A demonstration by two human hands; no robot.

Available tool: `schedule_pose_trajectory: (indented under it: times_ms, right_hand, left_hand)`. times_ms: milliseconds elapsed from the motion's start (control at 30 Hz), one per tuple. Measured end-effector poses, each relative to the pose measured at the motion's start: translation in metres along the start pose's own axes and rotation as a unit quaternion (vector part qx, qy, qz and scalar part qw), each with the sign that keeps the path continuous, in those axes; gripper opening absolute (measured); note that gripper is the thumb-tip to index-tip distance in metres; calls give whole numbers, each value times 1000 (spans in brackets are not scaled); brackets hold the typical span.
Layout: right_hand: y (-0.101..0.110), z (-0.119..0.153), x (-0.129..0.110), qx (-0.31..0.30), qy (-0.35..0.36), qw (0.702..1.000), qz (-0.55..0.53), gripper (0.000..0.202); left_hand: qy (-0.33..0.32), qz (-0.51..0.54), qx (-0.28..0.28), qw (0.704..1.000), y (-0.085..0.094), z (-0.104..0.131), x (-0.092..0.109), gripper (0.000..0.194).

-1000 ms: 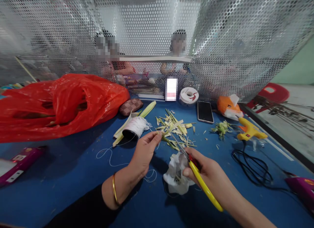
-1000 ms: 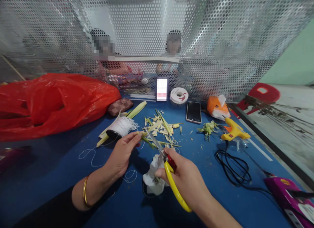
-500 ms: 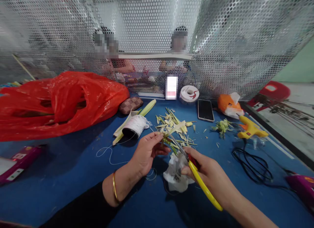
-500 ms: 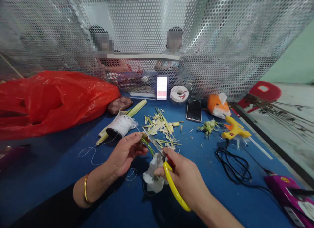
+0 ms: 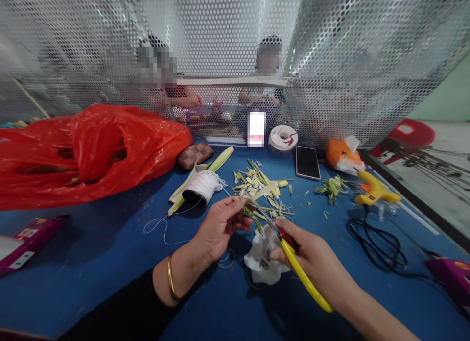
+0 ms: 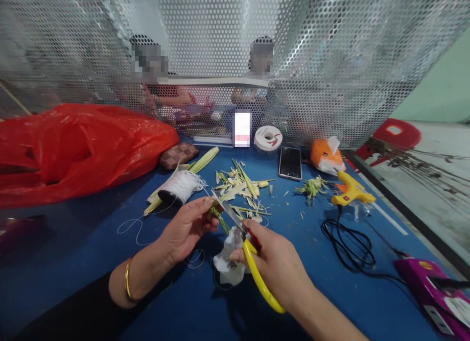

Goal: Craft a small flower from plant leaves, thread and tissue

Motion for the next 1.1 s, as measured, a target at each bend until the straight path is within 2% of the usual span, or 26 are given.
schedule_pose_trajectory:
  times_ms: [267, 533, 800, 1100]
  right_hand:
    - [2, -2, -5, -4, -3, 1000, 10, 41]
    - [2, 0, -5, -14, 2, 999, 46, 43]
    - [5, -1, -8, -41, -4, 997, 70, 44]
    - [6, 0, -5, -35, 12, 997, 65, 37]
  left_hand:
    - [10, -1, -3, 1000, 0, 1, 1, 27]
    - [-35, -25, 42, 998, 3, 0, 4, 17]
    - [-39, -45, 71, 996, 2, -1, 7, 16]
    - [-32, -51, 68, 996, 2, -1, 7, 15]
Point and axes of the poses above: each hand's wrist, its own z-axis away from the middle knuckle, its own y-axis out of the back of the hand, x = y × z, the point moved 2 cm from there along -z, towards the middle knuckle, and after that the axes turned 10 degrees about y, right-handed, at the moved point
